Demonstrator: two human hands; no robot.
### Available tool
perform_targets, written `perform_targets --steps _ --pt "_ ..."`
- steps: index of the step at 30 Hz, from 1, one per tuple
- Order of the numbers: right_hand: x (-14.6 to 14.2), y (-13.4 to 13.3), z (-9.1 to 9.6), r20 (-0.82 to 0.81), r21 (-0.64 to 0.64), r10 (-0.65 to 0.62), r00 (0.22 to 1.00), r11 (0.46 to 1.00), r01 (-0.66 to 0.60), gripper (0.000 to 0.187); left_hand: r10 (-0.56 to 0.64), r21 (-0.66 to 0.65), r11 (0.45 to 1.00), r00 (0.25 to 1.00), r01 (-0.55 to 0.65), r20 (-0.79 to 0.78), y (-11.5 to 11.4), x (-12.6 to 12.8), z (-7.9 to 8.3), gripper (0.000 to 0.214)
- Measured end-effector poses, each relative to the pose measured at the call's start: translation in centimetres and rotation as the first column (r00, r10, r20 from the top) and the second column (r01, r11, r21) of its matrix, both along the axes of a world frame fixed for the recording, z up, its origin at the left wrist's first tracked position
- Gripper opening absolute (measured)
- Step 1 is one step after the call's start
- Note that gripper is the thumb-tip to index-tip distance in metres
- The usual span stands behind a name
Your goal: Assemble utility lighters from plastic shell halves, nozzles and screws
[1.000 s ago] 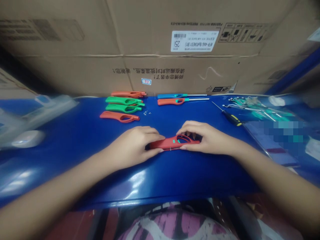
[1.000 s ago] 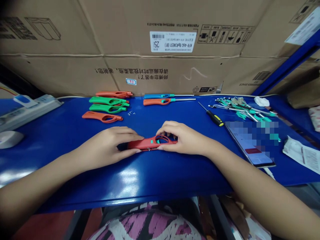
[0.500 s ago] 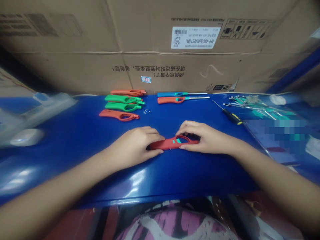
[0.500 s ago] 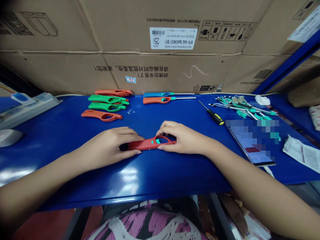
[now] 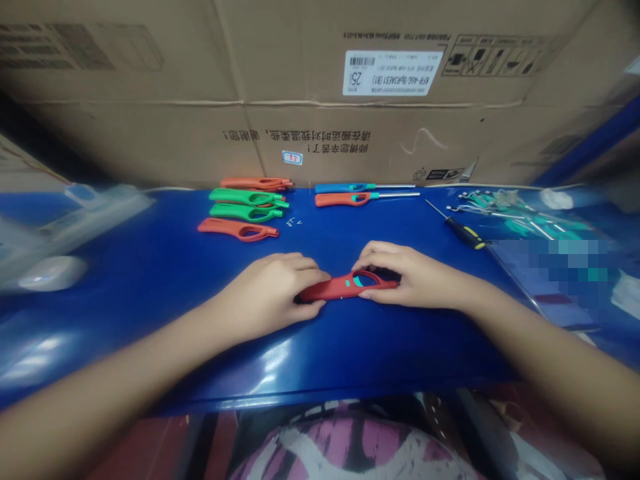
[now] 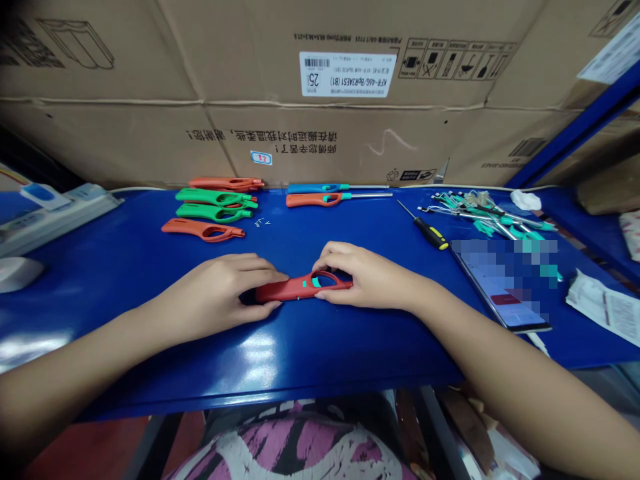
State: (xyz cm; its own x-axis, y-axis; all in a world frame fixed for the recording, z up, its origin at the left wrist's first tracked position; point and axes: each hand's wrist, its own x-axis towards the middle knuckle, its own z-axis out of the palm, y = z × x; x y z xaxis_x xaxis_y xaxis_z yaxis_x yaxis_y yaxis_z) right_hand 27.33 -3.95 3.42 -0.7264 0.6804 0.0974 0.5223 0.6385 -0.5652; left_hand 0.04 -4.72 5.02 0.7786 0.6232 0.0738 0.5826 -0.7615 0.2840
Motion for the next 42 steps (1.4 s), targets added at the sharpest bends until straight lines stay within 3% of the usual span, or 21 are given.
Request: perform_targets --steps 37,42 --pt "0.03 -0.07 -0.15 0.016 0.033 0.006 1.000 0.999 -0.007 0.032 -0.007 0.038 0.999 0.999 0.008 -0.033 -0.29 -0.21 0.14 0.019" --pt "-0.13 -0.02 -0.27 0.019 0.022 0.003 1.000 1.000 -0.003 0.033 -0.017 0.119 0.993 0.998 0.024 -0.063 -0.61 0.10 -0.26 0.017"
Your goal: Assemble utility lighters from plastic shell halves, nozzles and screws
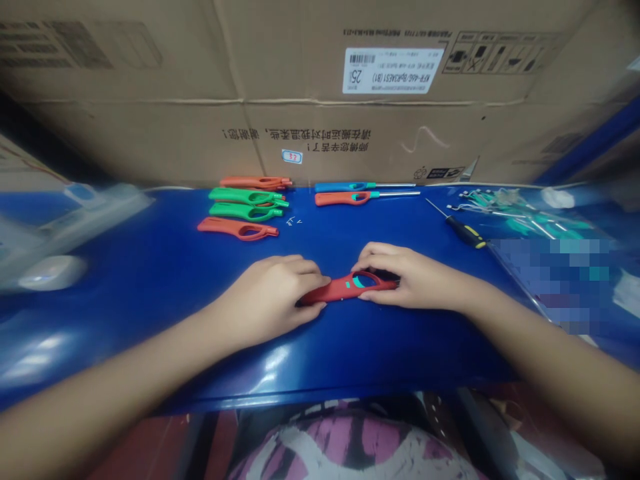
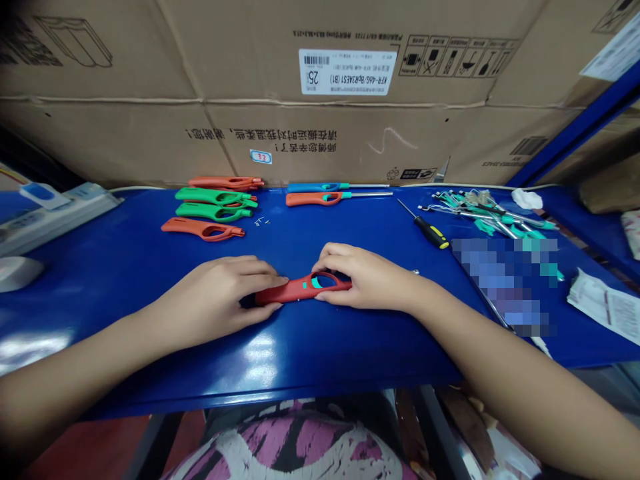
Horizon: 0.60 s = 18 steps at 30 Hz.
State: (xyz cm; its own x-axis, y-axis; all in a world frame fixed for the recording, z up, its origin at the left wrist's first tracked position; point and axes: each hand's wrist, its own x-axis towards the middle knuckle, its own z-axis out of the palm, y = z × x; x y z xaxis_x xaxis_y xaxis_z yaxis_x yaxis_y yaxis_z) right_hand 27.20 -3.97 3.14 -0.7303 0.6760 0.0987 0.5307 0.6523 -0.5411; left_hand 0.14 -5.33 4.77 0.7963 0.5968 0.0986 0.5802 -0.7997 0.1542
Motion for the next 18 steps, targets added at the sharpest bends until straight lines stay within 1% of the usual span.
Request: perform_targets --steps 4,6,9,11,15,18 --pt "-0.2 -0.1 -0.1 -0.004 0.011 -0.018 1.000 1.000 0.018 0.032 -0.024 0.174 0.984 0.998 0.034 -0.059 -0.3 0.3 -0.6 0.021" --pt "-0.1 -0.1 -0.3 0.005 0.042 -0.022 1.000 0.999 0.022 0.033 -0.036 0.218 0.975 0.997 0.050 -0.069 -0.2 0.3 -0.8 0.024" --pt "0.1 0.0 -0.5 0.024 0.102 -0.006 1.000 0.995 0.004 0.034 -0.044 0.234 0.971 0.998 0.055 -0.053 0.2 0.1 -1.0 0.027" --pt "0.3 0.0 -0.5 0.028 0.138 0.012 1.000 0.990 -0.015 0.030 -0.045 0.237 0.970 0.999 0.051 -0.031 0.4 0.0 -1.1 0.028" --pt "0.4 0.0 -0.3 -0.028 0.231 0.025 0.999 0.973 -0.018 0.018 -0.049 0.241 0.970 0.998 0.042 0.025 0.7 -0.3 -1.2 0.032" --pt "0.3 -0.2 -0.2 -0.063 0.303 0.012 0.998 0.953 0.007 0.018 -0.049 0.234 0.972 0.996 0.032 0.068 0.6 -0.3 -1.2 0.032"
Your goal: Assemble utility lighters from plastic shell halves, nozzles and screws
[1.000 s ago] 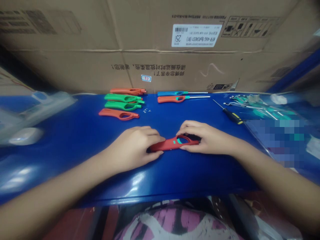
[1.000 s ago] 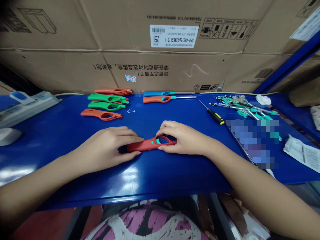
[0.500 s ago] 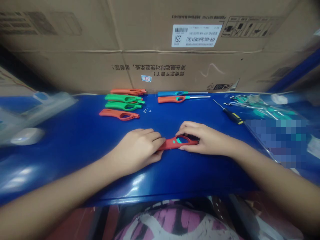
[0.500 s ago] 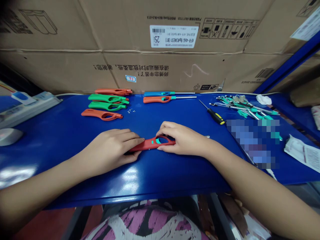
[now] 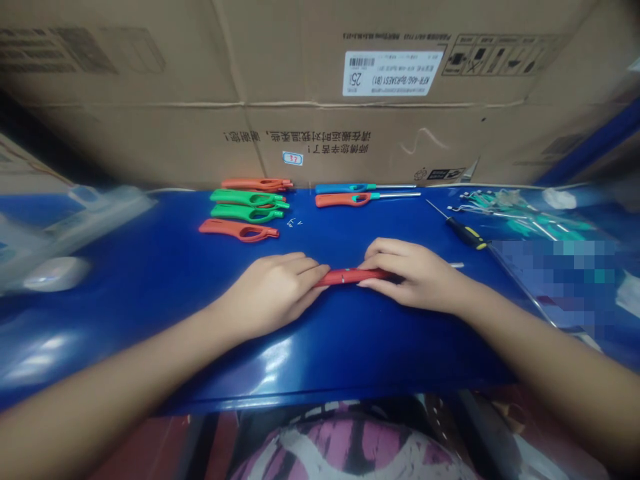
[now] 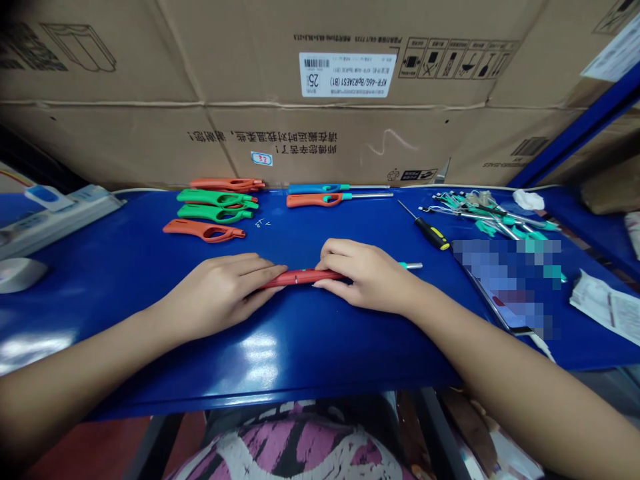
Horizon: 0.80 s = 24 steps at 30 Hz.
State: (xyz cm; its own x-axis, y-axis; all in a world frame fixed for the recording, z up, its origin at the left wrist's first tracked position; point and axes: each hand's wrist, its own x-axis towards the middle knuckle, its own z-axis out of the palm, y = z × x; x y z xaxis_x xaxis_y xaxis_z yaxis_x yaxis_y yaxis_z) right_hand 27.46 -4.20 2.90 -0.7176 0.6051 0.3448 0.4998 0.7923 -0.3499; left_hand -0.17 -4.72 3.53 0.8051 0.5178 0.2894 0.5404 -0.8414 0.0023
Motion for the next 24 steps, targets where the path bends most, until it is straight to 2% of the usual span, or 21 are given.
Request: perform_targets --steps 5,10,16,20,24 --pt "-0.4 -0.4 0.0 0.030 0.099 -0.046 0.999 0.994 0.042 0.020 0.005 0.019 1.000 0.999 -0.006 0.052 -0.4 0.2 0.1 0.030" --pt "-0.1 -0.2 0.6 0.041 0.052 -0.096 0.995 0.994 0.094 0.016 0.036 -0.003 0.999 0.996 -0.036 0.078 -0.3 0.2 0.0 0.028" --pt "0.4 -0.1 1.1 0.024 0.066 -0.201 0.979 0.978 0.199 0.016 0.051 -0.001 0.999 0.988 -0.051 0.144 0.4 -0.2 -0.2 0.027" --pt "0.6 0.0 1.3 -0.003 0.128 -0.198 0.980 0.972 0.197 0.013 0.023 -0.018 1.000 0.959 -0.018 0.283 0.8 -0.1 0.0 0.024" --pt "1.0 0.0 1.8 -0.064 0.186 -0.179 0.982 0.964 0.188 0.010 -0.011 -0.022 0.999 0.886 0.024 0.464 1.3 -0.2 0.3 0.023"
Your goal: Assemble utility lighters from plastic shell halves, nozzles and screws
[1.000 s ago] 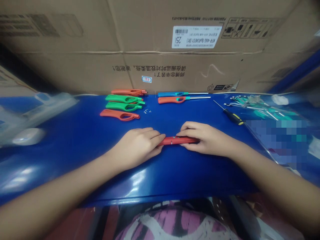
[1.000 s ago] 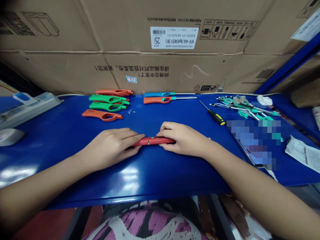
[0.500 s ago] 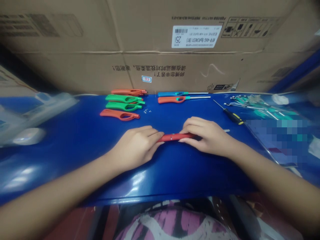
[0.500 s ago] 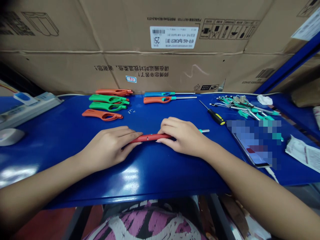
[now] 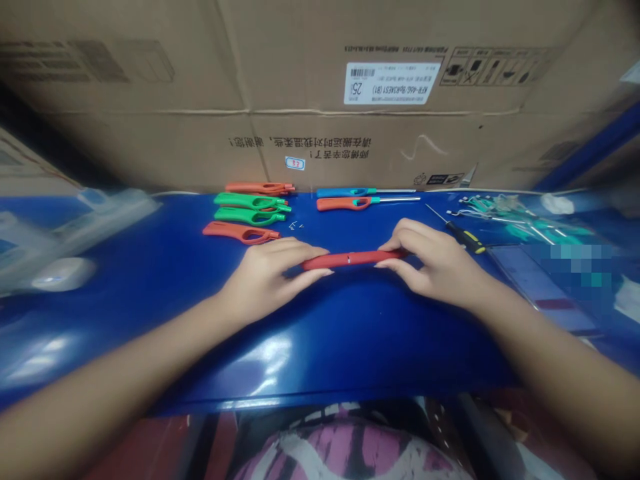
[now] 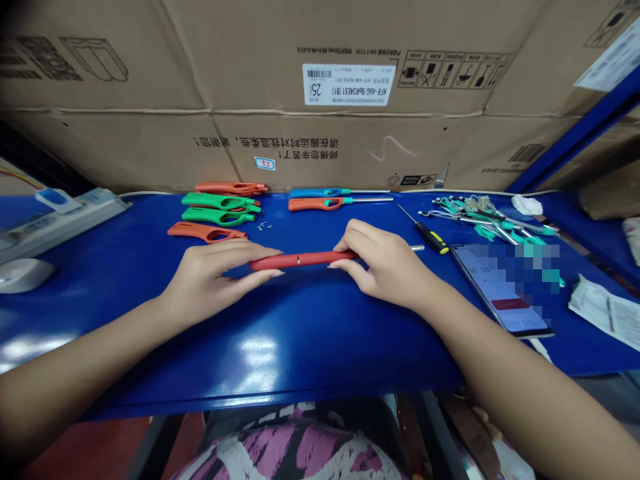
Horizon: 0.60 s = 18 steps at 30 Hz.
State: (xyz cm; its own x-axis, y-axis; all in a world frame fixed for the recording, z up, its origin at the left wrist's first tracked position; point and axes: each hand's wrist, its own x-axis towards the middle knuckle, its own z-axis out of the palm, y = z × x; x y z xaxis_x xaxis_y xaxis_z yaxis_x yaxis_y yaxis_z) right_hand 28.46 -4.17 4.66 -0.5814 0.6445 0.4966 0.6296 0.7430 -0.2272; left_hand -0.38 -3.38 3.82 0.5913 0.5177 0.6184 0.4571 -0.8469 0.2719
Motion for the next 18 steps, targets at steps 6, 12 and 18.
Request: perform_targets --steps 6,12,18 --pt "0.3 0.0 0.2 -0.031 -0.003 0.008 0.999 1.000 -0.008 0.010 -0.056 -0.001 0.998 0.995 0.056 0.083 0.0 -0.2 0.3 0.020" --pt "0.0 0.1 0.1 0.003 -0.180 -0.015 1.000 0.984 0.016 0.014 0.083 -0.343 0.939 0.990 -0.040 0.111 -0.8 0.4 0.4 0.021" --pt "-0.7 0.0 -0.2 -0.031 -0.508 -0.121 0.992 0.857 0.089 0.024 -0.038 -0.277 0.960 0.999 0.028 -0.033 0.1 0.1 -0.6 0.036"
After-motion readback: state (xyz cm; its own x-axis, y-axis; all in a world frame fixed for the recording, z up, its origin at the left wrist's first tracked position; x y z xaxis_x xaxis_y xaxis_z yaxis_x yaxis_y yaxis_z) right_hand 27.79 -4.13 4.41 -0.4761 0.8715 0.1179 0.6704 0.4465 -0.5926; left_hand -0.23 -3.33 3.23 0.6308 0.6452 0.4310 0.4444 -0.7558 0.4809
